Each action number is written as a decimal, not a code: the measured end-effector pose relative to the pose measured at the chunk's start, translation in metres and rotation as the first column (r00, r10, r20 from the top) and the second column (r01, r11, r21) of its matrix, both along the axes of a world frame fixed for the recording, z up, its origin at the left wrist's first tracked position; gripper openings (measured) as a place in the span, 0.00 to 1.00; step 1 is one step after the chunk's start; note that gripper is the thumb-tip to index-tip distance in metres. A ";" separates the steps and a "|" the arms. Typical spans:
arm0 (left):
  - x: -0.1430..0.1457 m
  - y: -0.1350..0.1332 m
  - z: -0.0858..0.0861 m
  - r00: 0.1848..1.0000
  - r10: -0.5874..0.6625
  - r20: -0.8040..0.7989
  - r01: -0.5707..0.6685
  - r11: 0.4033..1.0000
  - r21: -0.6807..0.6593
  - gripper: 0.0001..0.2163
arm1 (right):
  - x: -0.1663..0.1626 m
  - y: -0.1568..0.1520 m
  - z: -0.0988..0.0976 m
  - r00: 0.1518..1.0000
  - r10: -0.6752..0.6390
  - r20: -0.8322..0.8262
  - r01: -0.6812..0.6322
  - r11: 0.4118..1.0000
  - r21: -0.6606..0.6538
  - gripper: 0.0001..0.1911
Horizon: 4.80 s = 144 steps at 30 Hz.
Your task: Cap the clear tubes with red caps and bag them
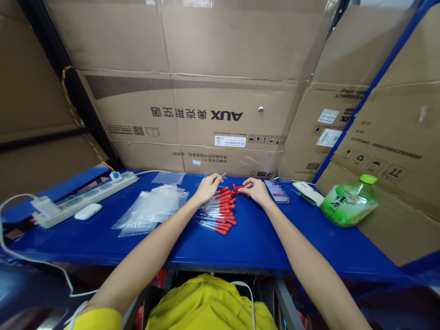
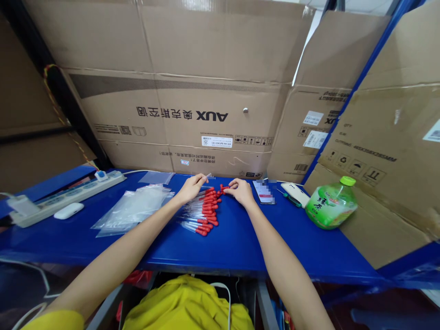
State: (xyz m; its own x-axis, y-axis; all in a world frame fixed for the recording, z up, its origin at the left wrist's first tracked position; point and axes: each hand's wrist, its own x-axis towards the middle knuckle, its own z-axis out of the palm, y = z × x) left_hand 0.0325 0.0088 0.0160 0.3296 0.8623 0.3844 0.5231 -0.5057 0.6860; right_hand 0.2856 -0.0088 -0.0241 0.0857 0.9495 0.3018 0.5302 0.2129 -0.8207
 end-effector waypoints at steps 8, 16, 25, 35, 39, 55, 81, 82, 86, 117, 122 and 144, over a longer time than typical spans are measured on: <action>0.003 -0.006 0.002 0.997 -0.080 0.012 0.079 0.995 0.063 0.15 | -0.003 0.000 0.004 0.996 -0.030 -0.087 0.034 0.999 0.042 0.13; 0.004 -0.018 0.008 0.985 -0.166 -0.050 0.169 0.981 0.090 0.17 | -0.022 -0.023 0.034 0.990 0.137 -0.044 -0.127 0.975 0.181 0.16; 0.008 -0.024 0.017 0.959 -0.279 -0.050 0.283 0.948 0.144 0.19 | -0.038 -0.040 0.049 0.980 0.159 0.122 -0.192 0.919 0.343 0.15; 0.009 -0.022 0.015 0.954 -0.292 0.061 0.278 0.944 0.178 0.20 | -0.038 -0.040 0.050 0.981 0.148 0.128 -0.188 0.896 0.403 0.13; 0.009 -0.022 0.016 0.943 -0.328 0.049 0.316 0.934 0.167 0.20 | -0.040 -0.043 0.052 0.981 0.165 0.099 -0.192 0.888 0.419 0.13; -0.001 -0.020 0.022 0.922 -0.355 -0.155 0.386 0.867 0.315 0.20 | -0.037 -0.045 0.049 0.968 0.210 0.140 -0.250 0.875 0.414 0.16; 0.000 -0.030 0.031 0.951 -0.308 -0.025 0.303 0.912 0.276 0.21 | -0.049 -0.045 0.048 0.871 0.349 -0.345 -0.252 0.921 0.296 0.23; 0.000 -0.031 0.031 0.952 -0.303 -0.036 0.300 0.908 0.292 0.21 | -0.049 -0.046 0.048 0.876 0.343 -0.339 -0.244 0.922 0.301 0.23; 0.001 -0.034 0.035 0.953 -0.294 -0.072 0.300 0.891 0.342 0.21 | -0.051 -0.050 0.051 0.887 0.322 -0.329 -0.203 0.915 0.348 0.21; 0.000 -0.030 0.039 0.847 -0.256 0.466 0.271 0.962 0.035 0.22 | -0.049 -0.054 0.059 0.920 0.248 -0.305 -0.123 0.919 0.375 0.16; 0.007 -0.033 0.037 0.516 -0.175 0.838 0.623 0.748 -0.228 0.30 | -0.048 -0.051 0.059 0.917 0.218 -0.333 -0.063 0.905 0.420 0.17; 0.012 -0.055 0.046 0.225 -0.099 0.969 0.806 0.578 -0.128 0.24 | -0.063 -0.063 0.065 0.854 0.314 -0.415 -0.182 0.928 0.326 0.22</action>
